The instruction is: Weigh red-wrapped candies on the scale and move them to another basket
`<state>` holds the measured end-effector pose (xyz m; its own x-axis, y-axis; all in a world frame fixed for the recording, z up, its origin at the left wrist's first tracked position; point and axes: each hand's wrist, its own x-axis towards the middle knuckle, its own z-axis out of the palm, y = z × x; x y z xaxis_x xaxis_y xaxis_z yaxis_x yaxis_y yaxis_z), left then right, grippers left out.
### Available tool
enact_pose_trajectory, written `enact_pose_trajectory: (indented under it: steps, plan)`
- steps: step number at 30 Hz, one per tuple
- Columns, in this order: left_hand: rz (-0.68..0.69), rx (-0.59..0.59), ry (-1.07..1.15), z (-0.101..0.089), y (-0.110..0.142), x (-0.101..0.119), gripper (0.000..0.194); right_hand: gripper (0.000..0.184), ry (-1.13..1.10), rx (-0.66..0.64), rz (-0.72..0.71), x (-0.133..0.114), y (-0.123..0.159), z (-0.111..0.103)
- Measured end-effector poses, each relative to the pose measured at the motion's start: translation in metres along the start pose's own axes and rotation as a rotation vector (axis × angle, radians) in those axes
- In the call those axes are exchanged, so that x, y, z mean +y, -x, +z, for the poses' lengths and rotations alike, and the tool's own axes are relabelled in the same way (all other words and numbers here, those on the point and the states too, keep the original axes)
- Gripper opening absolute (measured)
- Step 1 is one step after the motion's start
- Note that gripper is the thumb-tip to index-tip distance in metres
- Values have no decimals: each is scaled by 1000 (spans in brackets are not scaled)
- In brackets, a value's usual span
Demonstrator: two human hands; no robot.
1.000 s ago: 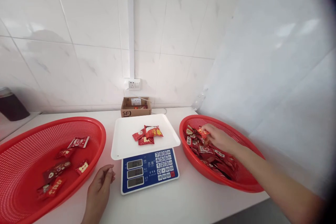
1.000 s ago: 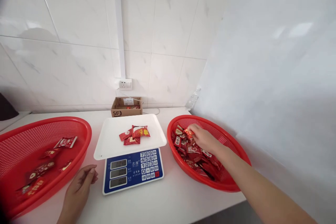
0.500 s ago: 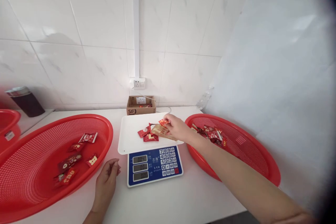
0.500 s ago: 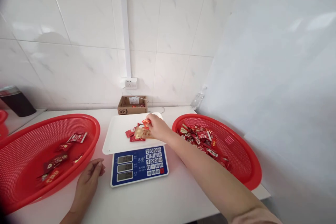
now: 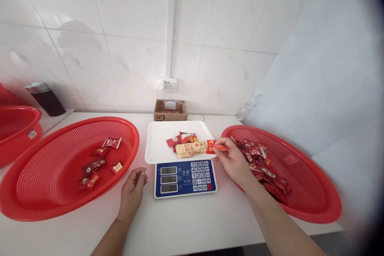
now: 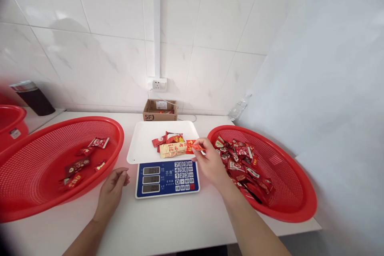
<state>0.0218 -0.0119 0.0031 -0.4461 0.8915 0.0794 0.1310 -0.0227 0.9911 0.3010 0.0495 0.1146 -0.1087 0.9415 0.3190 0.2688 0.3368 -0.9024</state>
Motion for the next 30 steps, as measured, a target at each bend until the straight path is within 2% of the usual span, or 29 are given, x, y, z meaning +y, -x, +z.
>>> enact_pose_trajectory:
  steps: [3, 6, 12, 19, 25, 30]
  plan:
    - [15, 6, 8, 0, 0, -1, 32, 26, -70, 5, 145, 15, 18, 1]
    - [18, 12, 5, 0, -1, -2, 32, 28, -93, 12, 208, 22, 22, 5]
    - [17, 13, -19, 1, -1, -2, 33, 21, 16, 35, 144, 21, -6, 25]
    - [18, 44, -7, 1, 0, 2, 34, 16, 69, 51, 75, 32, -44, 55]
    - [4, 39, 24, 0, -1, 2, 35, 15, 62, 84, 35, 36, -47, 57]
    - [12, 24, -3, -1, -1, -3, 33, 14, -10, 70, 90, 36, -51, 58]
